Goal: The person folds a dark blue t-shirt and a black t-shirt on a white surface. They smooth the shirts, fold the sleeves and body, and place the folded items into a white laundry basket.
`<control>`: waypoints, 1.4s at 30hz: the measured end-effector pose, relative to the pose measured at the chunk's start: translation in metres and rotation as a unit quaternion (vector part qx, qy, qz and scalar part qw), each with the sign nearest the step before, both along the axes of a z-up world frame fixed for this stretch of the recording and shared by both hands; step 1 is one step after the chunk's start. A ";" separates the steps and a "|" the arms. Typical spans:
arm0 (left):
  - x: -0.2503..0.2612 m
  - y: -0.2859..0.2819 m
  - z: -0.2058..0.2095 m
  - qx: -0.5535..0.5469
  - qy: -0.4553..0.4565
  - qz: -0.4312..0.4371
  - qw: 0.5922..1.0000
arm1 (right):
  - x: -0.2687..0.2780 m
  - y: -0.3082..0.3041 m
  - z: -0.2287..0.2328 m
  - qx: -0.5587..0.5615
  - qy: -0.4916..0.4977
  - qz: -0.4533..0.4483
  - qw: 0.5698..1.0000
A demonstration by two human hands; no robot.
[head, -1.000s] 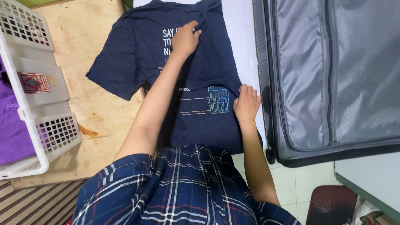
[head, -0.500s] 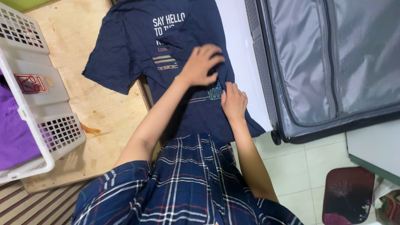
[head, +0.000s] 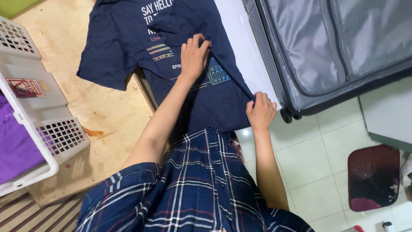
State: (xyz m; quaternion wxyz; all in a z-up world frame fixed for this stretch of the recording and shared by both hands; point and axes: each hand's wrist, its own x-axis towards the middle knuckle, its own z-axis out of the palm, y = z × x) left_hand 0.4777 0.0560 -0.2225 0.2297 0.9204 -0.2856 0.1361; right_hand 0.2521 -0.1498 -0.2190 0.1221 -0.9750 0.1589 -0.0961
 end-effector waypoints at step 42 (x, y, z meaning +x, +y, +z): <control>-0.214 -0.059 -0.009 -0.083 0.345 0.140 0.925 | -0.168 0.019 0.003 0.095 -0.022 0.117 0.988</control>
